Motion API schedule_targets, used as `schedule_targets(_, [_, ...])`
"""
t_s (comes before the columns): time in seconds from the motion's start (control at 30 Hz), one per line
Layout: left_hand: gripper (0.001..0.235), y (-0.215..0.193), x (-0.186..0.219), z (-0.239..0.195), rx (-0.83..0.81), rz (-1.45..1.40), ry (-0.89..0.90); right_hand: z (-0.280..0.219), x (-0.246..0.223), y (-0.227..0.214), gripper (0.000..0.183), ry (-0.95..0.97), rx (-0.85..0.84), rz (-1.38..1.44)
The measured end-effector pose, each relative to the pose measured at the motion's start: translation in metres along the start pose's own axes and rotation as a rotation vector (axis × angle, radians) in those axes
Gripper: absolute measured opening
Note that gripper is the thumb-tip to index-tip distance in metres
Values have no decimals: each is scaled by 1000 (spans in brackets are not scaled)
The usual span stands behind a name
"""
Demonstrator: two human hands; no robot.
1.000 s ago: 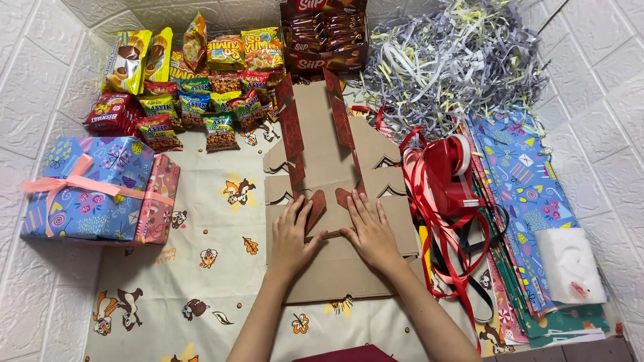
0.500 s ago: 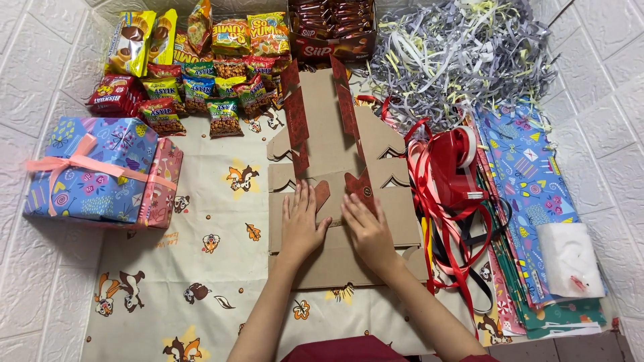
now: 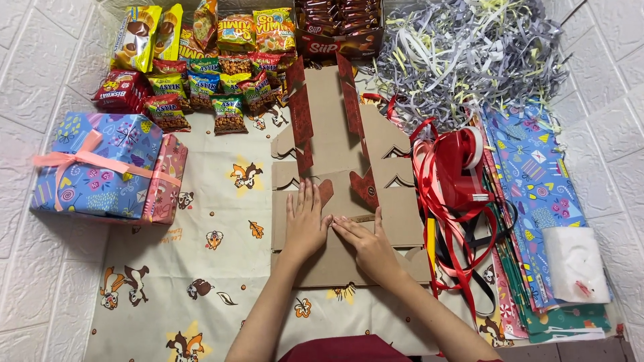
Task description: The person assembles a flat cardboard gift box by folding and taping its sides. They then place shredded paper filler into the assembled box. The workspace contains various snack packages and gift-wrapping supplies.
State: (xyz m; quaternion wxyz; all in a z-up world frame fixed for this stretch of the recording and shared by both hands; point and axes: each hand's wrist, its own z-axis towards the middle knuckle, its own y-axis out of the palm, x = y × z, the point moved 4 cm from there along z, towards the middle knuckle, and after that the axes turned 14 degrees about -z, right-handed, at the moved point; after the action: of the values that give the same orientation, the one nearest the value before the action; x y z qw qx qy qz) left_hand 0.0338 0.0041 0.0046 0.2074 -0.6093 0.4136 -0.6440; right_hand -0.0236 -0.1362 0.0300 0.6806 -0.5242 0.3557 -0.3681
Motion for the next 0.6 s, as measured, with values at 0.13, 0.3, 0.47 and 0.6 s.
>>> schedule_targets(0.13, [76, -3, 1, 0, -10, -8, -8, -3, 10, 1, 68, 15, -31, 19])
schedule_targets(0.3, [75, -1, -2, 0, -25, -6, -7, -15, 32, -2, 67, 109, -77, 37])
schedule_targets(0.47, [76, -4, 0, 0, -38, -27, -13, -25, 49, -11, 67, 174, -89, 14])
schedule_targets(0.6, [76, -6, 1, -1, -35, -39, -20, -27, 51, -14, 68, 209, -95, 26])
